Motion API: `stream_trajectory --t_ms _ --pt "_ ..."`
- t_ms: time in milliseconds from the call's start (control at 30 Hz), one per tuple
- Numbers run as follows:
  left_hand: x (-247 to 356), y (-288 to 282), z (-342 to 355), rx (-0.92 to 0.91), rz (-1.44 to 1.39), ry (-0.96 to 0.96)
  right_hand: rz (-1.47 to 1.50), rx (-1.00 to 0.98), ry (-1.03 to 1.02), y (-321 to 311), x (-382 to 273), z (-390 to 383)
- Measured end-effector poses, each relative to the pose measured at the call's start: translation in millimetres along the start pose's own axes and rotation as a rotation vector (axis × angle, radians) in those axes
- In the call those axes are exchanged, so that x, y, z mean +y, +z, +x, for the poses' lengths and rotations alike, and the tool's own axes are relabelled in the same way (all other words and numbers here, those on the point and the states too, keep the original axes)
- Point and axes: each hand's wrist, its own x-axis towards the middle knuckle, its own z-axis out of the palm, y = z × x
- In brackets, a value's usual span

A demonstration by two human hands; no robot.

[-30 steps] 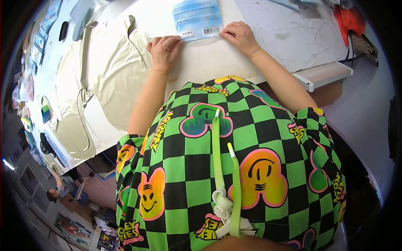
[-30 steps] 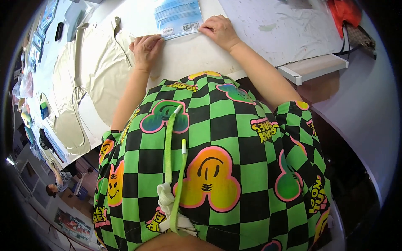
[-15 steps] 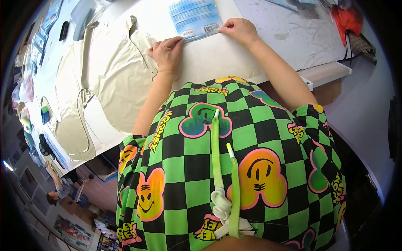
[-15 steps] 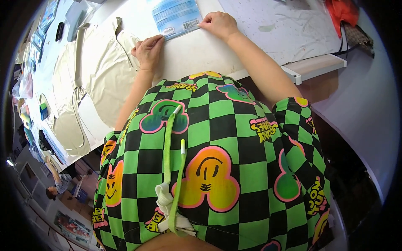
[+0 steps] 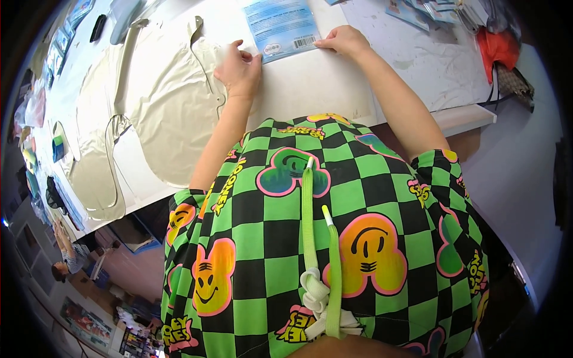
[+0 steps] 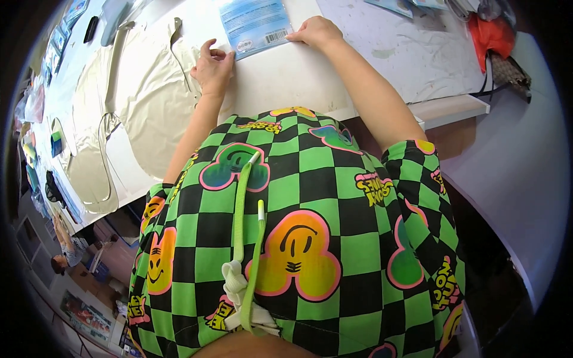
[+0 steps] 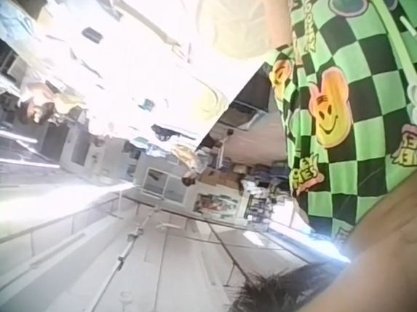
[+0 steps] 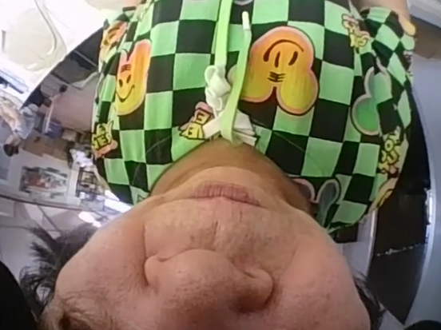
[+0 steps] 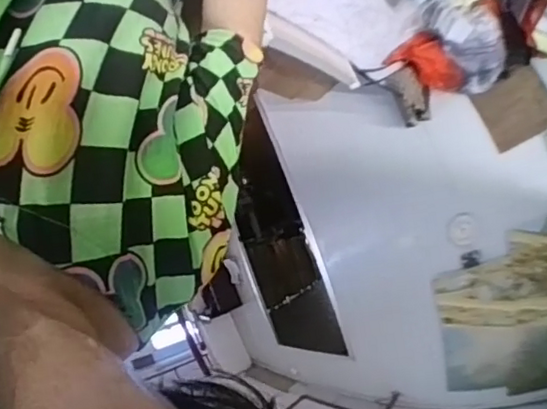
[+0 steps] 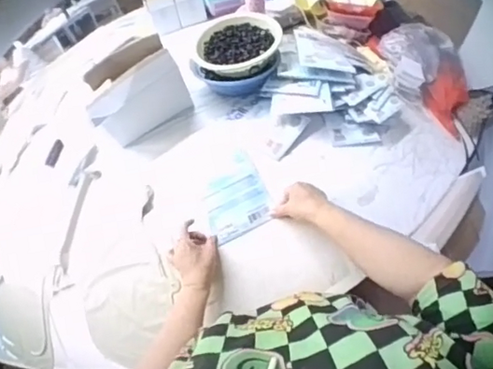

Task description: Folding a foil balloon and inserting it into a plastic retail sleeve.

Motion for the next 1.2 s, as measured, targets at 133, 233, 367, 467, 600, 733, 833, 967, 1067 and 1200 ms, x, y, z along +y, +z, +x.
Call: stream_trajectory --t_ms 133,233,367,467,600,733,833,967,1067,1200 --pt "2 -3 -2 0.124 0.095 0.168 0.090 -0.060 0.074 -2 1 3" --pt "1 -8 -6 0.200 0.280 0.500 0.033 0.047 0.031 0 -1 -8" --pt "-3 -12 -10 0.016 0.400 0.796 -0.165 0.482 -0.562 12 -2 -25" --pt "-5 -7 -10 -0.058 0.422 0.833 -0.342 0.429 -1.090 25 -3 -24" --pt "-13 -8 -12 -0.144 0.394 0.662 -0.431 0.424 -0.921 29 5 -19" --pt "-13 -13 -10 -0.086 0.352 0.688 -0.404 0.472 -0.930 22 4 -19" --pt "-5 -14 -3 -0.049 0.343 0.685 -0.610 0.443 -0.946 17 -7 -15" --pt "0 -18 7 -0.061 0.396 0.708 -0.789 0.408 -0.966 9 -17 -5" --pt "-2 -19 13 -0.054 0.399 0.727 -0.703 0.424 -1.036 6 -19 1" --pt "-7 -19 18 -0.127 0.367 0.723 -0.541 0.526 -1.136 10 -23 3"
